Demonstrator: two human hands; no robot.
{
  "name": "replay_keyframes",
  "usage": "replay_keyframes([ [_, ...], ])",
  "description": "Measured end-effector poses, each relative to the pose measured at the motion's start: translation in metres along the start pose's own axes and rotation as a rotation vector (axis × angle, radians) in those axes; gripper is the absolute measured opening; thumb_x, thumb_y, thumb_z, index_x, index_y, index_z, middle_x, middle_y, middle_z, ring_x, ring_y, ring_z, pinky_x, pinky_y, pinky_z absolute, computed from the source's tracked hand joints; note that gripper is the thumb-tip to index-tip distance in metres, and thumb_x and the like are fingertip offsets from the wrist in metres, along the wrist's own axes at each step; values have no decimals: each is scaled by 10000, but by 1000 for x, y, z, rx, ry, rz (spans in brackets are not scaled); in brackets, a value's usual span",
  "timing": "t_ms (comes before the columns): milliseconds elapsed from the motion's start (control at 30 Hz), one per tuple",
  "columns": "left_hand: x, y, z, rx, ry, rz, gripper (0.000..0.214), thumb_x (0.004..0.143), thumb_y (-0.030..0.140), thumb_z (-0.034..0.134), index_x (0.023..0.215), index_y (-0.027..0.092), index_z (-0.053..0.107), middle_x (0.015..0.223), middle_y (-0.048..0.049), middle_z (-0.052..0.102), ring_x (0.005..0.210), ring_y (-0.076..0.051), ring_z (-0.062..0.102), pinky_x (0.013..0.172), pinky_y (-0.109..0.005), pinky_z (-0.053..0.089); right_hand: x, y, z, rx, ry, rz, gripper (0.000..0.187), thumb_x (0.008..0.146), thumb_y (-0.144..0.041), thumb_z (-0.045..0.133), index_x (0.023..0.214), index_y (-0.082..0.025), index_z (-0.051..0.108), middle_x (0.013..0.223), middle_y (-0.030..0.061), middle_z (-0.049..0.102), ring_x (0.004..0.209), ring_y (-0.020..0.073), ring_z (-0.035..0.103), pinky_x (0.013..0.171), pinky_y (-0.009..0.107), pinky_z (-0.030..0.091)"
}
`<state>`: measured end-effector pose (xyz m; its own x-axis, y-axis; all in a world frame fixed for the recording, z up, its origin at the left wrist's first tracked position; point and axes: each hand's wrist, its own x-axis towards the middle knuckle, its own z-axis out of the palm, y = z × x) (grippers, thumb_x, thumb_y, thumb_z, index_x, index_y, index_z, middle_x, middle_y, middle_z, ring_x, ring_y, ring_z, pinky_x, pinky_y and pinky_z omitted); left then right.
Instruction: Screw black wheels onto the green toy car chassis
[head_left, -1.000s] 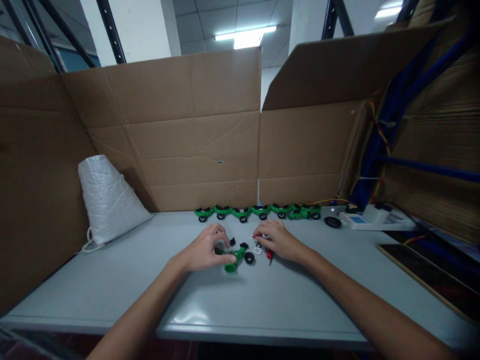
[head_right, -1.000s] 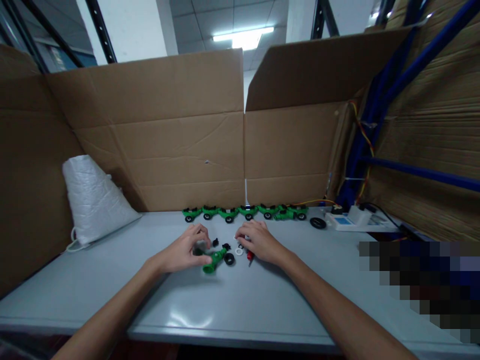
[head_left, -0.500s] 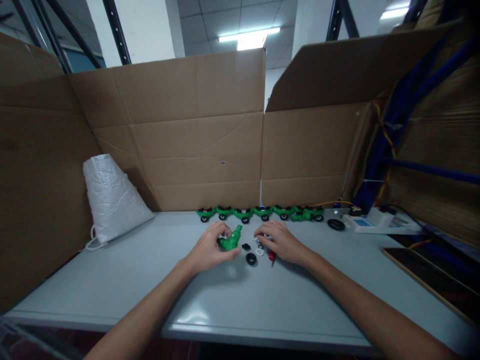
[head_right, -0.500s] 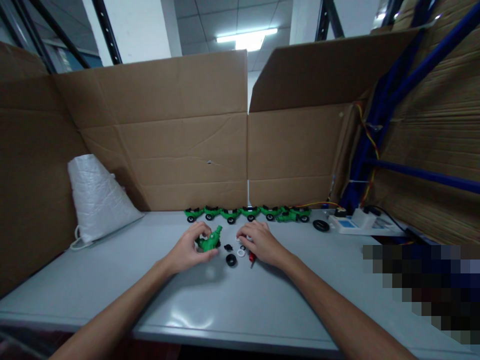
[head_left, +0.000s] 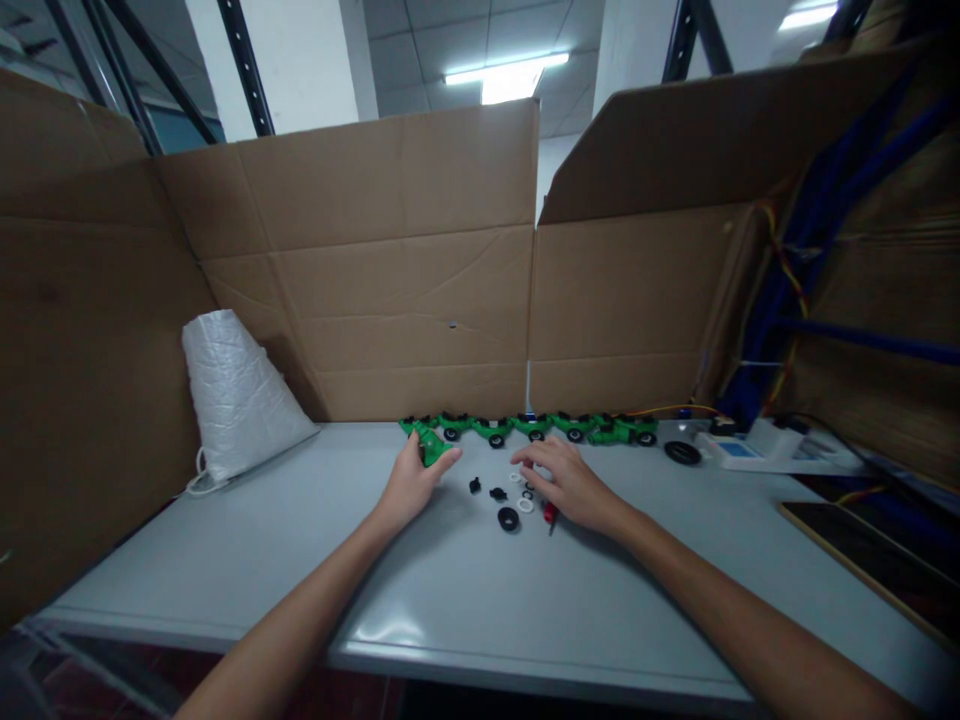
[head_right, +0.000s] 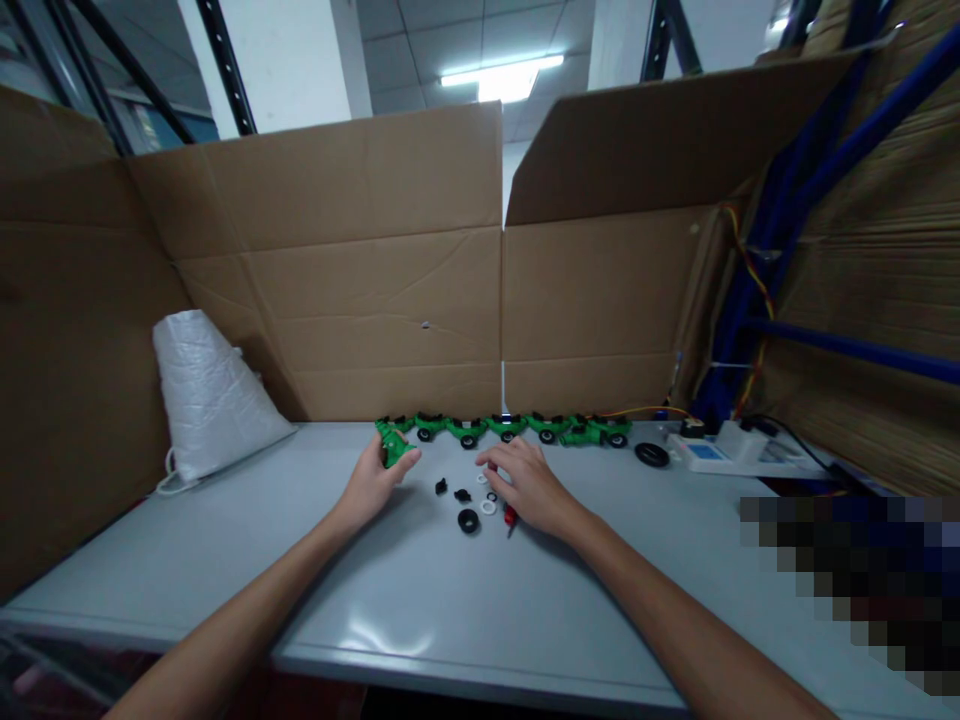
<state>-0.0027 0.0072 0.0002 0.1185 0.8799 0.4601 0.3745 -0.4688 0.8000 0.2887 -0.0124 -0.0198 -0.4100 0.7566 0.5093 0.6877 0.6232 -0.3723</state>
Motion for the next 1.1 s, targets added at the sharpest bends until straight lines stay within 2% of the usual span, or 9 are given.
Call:
replay_keyframes([
  [100, 4, -6, 1, -74, -28, -15, 417, 938, 594, 656, 956, 195, 536, 732, 34, 567, 673, -152, 525, 671, -274, 420, 0, -1, -1, -3, 22, 7, 215, 1063, -327, 522, 1145, -263, 710, 1110, 74, 749, 1052, 286, 565, 959, 449, 416],
  [267, 9, -9, -1, -128, 17, 17, 394, 913, 544, 711, 988, 183, 571, 810, 9, 602, 759, -161, 563, 722, -272, 436, 0, -6, -1, -13, 19, -12, 206, 1061, -304, 529, 1158, -252, 703, 1112, 76, 730, 1058, 284, 548, 970, 448, 415],
  [433, 10, -8, -2, -162, 27, -4, 415, 842, 535, 788, 932, 178, 597, 794, 18, 573, 742, -148, 530, 685, -255, 411, 0, -7, -3, -29, -1, -15, 220, 1069, -304, 509, 1167, -255, 700, 1131, 88, 720, 1069, 289, 549, 968, 450, 416],
  [633, 9, -10, 0, -206, 10, -155, 527, 815, 675, 746, 912, 176, 606, 706, 30, 546, 602, -119, 469, 545, -235, 344, 1, 0, -2, -21, 6, -6, 208, 1065, -317, 523, 1163, -262, 699, 1128, 79, 722, 1080, 287, 550, 960, 438, 419],
  [767, 8, -8, 0, -277, -27, -274, 639, 830, 809, 618, 769, 174, 584, 582, 59, 414, 480, -87, 341, 461, -231, 218, 0, 1, 0, -16, -2, -3, 210, 1063, -324, 522, 1161, -264, 698, 1115, 82, 721, 1069, 290, 553, 955, 447, 416],
  [867, 8, -7, -1, -294, -57, -277, 700, 851, 839, 554, 736, 152, 622, 550, 68, 360, 450, -72, 260, 449, -235, 174, 0, 0, 0, -18, -20, -8, 220, 1068, -331, 512, 1158, -258, 698, 1118, 86, 718, 1066, 291, 549, 964, 456, 410],
  [1033, 10, -6, -2, -420, -17, -258, 625, 830, 789, 655, 918, 171, 637, 572, 95, 324, 455, -74, 244, 439, -209, 180, 0, 0, 0, -28, -20, -24, 226, 1068, -337, 510, 1151, -256, 705, 1126, 89, 716, 1065, 287, 549, 967, 459, 408],
  [1100, 11, -7, -1, -461, -16, -261, 610, 814, 784, 682, 862, 182, 595, 568, 100, 316, 456, -69, 240, 440, -204, 192, 0, 1, 0, -32, -11, -23, 226, 1067, -336, 512, 1148, -258, 707, 1125, 87, 718, 1062, 284, 553, 963, 455, 409],
])
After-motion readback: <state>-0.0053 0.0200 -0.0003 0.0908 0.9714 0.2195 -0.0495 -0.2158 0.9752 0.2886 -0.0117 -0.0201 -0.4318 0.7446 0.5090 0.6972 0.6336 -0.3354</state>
